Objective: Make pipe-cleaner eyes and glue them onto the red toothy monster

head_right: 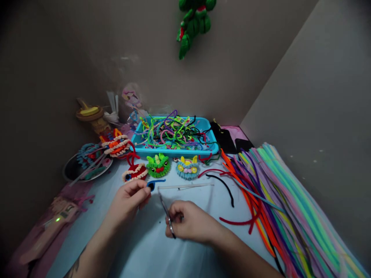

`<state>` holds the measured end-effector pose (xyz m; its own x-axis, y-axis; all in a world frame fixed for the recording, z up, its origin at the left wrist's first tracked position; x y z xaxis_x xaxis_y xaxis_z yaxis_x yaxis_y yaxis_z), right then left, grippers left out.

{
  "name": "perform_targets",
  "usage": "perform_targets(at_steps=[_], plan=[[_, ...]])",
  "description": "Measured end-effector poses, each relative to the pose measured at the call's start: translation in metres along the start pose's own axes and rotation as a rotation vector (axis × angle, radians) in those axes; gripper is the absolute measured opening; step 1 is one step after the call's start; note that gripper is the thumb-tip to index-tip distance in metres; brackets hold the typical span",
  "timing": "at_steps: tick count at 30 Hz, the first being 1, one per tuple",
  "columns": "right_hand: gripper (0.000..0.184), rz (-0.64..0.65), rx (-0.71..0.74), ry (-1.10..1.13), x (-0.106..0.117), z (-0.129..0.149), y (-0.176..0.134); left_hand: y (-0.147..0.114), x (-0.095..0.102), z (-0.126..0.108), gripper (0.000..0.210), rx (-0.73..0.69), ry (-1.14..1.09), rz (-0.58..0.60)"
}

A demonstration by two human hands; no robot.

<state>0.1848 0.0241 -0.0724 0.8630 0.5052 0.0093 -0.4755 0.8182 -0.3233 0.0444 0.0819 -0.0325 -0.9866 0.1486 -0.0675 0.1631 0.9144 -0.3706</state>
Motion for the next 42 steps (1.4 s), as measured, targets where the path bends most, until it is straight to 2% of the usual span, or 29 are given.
perform_targets(at_steps=[7, 13, 23, 27, 35, 39, 42], plan=[[0.032, 0.057, -0.027, -0.142, -0.001, 0.006, -0.007, -0.003, -0.004, -0.005, 0.022, 0.040, 0.065, 0.022], [0.028, 0.076, 0.011, -0.163, -0.001, 0.010, -0.006, -0.005, -0.014, -0.008, 0.020, 0.046, 0.141, 0.120], [0.024, 0.105, 0.010, -0.098, -0.004, 0.007, -0.004, -0.004, -0.017, -0.005, 0.018, 0.051, 0.156, 0.146], [0.016, 0.094, -0.010, -0.036, -0.006, 0.008, -0.004, -0.004, -0.017, -0.005, 0.019, 0.047, 0.155, 0.147], [0.010, 0.090, 0.000, 0.030, -0.006, 0.006, -0.003, -0.001, -0.012, -0.004, 0.025, 0.029, 0.118, 0.111], [0.010, 0.073, 0.011, 0.032, -0.004, 0.005, -0.002, -0.003, -0.009, -0.009, 0.030, -0.078, 0.093, 0.033], [0.009, 0.067, 0.018, 0.029, -0.003, 0.003, -0.002, -0.008, -0.005, -0.016, 0.023, -0.178, 0.174, -0.058]])
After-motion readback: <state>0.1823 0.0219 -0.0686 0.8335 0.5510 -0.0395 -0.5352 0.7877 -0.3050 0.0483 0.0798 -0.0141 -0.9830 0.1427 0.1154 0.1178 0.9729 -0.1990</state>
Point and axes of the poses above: each hand's wrist, its own y-axis towards the middle knuckle, its own x-axis out of the back of the hand, z = x × y, the point moved 8 cm from there along y, towards the middle knuckle, and after that the axes turned 8 degrees about x, right-handed, at the moved point
